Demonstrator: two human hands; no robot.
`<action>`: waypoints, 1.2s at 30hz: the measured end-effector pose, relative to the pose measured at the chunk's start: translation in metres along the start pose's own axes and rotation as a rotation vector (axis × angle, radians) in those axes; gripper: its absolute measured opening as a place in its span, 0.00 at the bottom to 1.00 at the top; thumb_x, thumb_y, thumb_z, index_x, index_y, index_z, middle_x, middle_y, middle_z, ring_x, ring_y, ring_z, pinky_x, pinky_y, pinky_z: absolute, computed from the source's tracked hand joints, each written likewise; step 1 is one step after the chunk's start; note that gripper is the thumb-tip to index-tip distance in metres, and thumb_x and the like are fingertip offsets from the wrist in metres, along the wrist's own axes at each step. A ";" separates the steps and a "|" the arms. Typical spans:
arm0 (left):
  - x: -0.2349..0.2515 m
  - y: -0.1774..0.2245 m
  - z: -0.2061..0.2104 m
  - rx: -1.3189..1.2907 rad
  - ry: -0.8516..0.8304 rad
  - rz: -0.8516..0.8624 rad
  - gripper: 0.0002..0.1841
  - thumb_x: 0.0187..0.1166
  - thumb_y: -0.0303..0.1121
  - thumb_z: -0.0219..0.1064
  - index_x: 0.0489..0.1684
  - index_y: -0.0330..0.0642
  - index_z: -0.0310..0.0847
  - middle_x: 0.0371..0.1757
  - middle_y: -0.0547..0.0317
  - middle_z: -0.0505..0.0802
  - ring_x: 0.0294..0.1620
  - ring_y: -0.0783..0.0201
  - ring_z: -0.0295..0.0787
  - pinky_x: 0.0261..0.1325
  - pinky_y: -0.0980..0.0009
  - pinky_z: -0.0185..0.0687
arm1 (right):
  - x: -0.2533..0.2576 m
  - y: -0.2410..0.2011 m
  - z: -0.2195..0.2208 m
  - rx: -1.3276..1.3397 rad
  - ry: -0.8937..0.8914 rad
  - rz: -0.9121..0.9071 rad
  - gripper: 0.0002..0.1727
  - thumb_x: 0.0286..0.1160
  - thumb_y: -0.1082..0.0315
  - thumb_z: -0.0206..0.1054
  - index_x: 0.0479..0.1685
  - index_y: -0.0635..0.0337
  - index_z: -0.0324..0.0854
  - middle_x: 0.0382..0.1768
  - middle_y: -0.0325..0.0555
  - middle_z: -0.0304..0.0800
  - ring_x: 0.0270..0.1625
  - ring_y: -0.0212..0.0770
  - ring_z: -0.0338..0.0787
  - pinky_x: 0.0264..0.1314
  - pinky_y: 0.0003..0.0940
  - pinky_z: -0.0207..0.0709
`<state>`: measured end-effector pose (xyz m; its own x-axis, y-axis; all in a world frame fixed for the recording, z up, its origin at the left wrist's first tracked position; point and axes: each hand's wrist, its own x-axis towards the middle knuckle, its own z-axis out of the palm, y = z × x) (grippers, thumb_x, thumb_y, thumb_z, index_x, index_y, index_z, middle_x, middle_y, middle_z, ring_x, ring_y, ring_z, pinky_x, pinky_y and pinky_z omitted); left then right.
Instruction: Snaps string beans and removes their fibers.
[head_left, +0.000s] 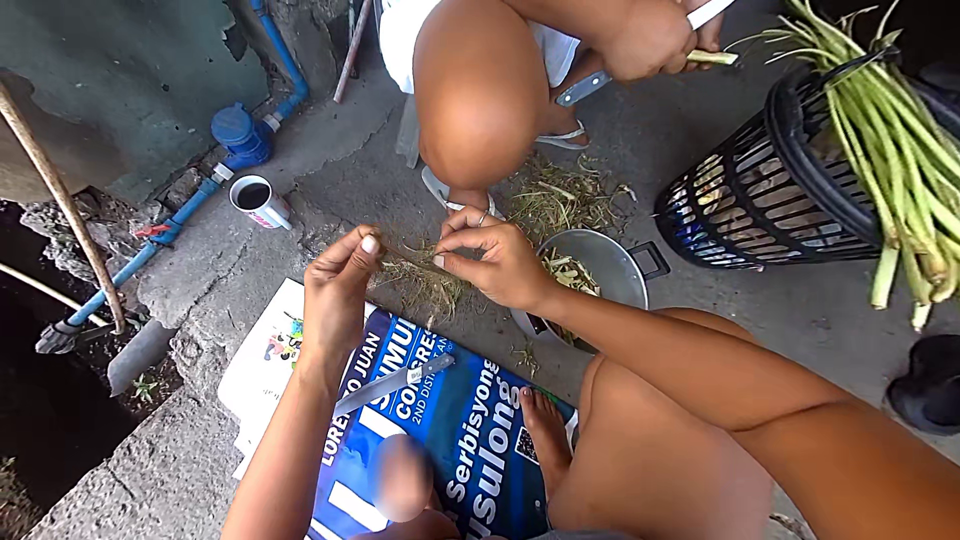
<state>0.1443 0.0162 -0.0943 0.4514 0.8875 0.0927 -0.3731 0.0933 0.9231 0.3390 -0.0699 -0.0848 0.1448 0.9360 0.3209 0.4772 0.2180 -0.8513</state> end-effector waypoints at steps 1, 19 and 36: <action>0.002 0.001 -0.004 -0.014 0.020 -0.011 0.12 0.87 0.26 0.59 0.46 0.47 0.92 0.44 0.68 0.94 0.44 0.75 0.88 0.50 0.78 0.85 | 0.001 0.004 0.000 -0.010 0.000 0.016 0.05 0.69 0.75 0.72 0.35 0.62 0.94 0.46 0.44 0.85 0.53 0.30 0.82 0.54 0.23 0.77; 0.022 0.004 -0.075 0.143 0.323 0.127 0.10 0.90 0.30 0.57 0.47 0.48 0.88 0.42 0.73 0.90 0.36 0.79 0.84 0.42 0.84 0.80 | 0.019 0.077 -0.015 -0.142 -0.089 0.510 0.03 0.69 0.77 0.74 0.32 0.64 0.94 0.54 0.56 0.88 0.61 0.46 0.83 0.63 0.45 0.75; 0.021 0.007 -0.086 0.312 0.313 0.181 0.10 0.91 0.36 0.57 0.52 0.52 0.86 0.43 0.77 0.89 0.36 0.82 0.82 0.40 0.86 0.78 | 0.025 0.116 -0.027 -0.633 -0.425 0.680 0.25 0.71 0.63 0.79 0.67 0.65 0.87 0.70 0.69 0.80 0.74 0.67 0.78 0.73 0.67 0.71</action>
<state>0.0816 0.0743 -0.1177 0.1182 0.9747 0.1897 -0.1407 -0.1727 0.9749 0.4219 -0.0285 -0.1645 0.2955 0.8545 -0.4272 0.7971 -0.4670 -0.3828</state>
